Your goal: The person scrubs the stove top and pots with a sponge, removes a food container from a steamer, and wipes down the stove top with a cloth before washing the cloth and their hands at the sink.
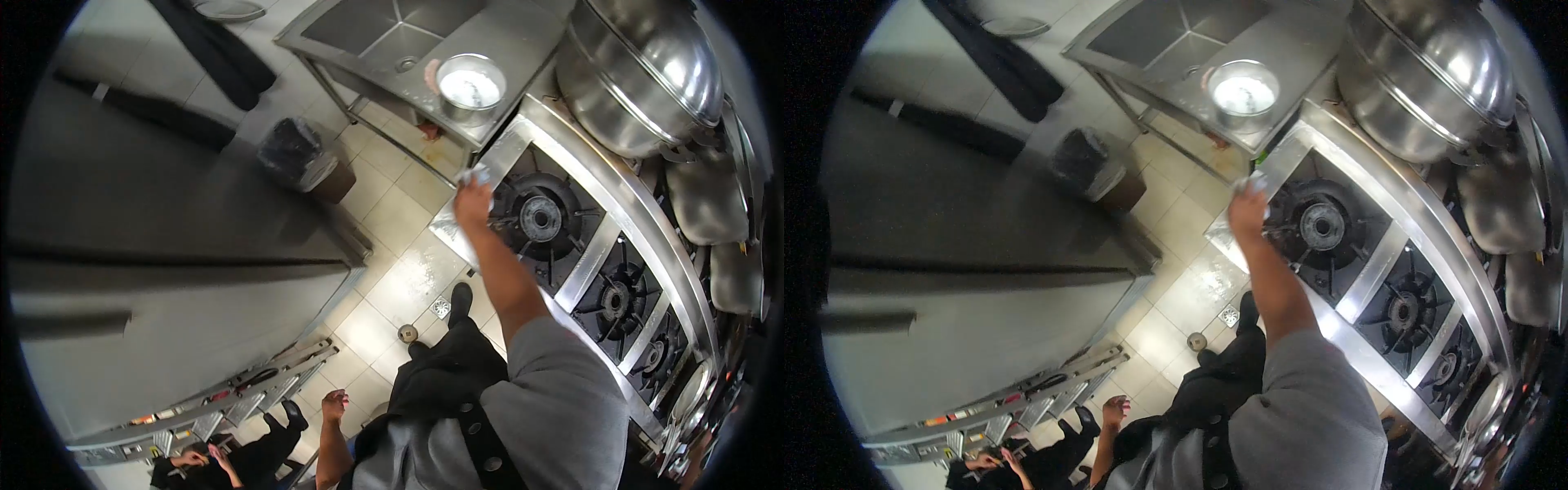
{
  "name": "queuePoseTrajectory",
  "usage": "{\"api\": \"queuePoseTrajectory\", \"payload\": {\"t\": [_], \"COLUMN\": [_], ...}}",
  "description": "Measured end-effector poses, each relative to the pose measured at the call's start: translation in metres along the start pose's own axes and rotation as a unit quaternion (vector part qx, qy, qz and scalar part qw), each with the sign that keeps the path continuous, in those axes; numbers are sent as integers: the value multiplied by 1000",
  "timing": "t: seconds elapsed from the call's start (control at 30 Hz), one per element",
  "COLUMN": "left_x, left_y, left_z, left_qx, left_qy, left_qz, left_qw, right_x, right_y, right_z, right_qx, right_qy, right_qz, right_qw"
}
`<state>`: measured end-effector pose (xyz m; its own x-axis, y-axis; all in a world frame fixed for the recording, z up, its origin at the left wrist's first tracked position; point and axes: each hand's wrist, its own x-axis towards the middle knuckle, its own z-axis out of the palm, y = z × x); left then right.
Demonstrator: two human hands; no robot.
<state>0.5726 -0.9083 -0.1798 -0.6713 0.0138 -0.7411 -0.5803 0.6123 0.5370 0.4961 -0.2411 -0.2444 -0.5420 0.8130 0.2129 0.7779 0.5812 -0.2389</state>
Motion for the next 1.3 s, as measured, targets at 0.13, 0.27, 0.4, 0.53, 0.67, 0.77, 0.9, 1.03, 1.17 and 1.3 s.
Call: {"api": "queuePoseTrajectory", "payload": {"t": [0.13, 0.27, 0.4, 0.53, 0.67, 0.77, 0.9, 1.03, 1.17, 1.3], "left_x": [19, 18, 49, 66, 104, 81, 117, 66, 44, 34], "left_y": [13, 77, 99, 129, 161, 215, 253, 336, 381, 393], "left_z": [32, 55, 50, 64, 71, 121, 140, 201, 262, 302], "left_qx": [59, 89, 19, 106, 90, 272, 315, 307, 276, 213], "left_qy": [-97, -68, -89, -110, -186, -121, -186, -227, -295, -381], "left_qz": [-67, -4, -17, -35, -53, 25, 243, 346, 349, 342], "left_qw": [991, 994, 996, 988, 977, 954, 898, 857, 846, 832], "right_x": [8, 127, 174, 113, 41, 2, -29, -49, -29, -48], "right_y": [8, 89, 154, 233, 361, 380, 371, 370, 347, 333], "right_z": [-78, -54, -91, -109, -151, -194, -221, -277, -253, -187], "right_qx": [27, -82, -94, -113, -47, 23, 161, -42, -109, -135], "right_qy": [-39, -11, -58, -37, -60, 83, 245, 179, -54, -63], "right_qz": [-119, -94, -76, -34, 135, 182, 328, 292, 283, 240], "right_qw": [992, 992, 991, 992, 988, 980, 898, 939, 951, 959]}}
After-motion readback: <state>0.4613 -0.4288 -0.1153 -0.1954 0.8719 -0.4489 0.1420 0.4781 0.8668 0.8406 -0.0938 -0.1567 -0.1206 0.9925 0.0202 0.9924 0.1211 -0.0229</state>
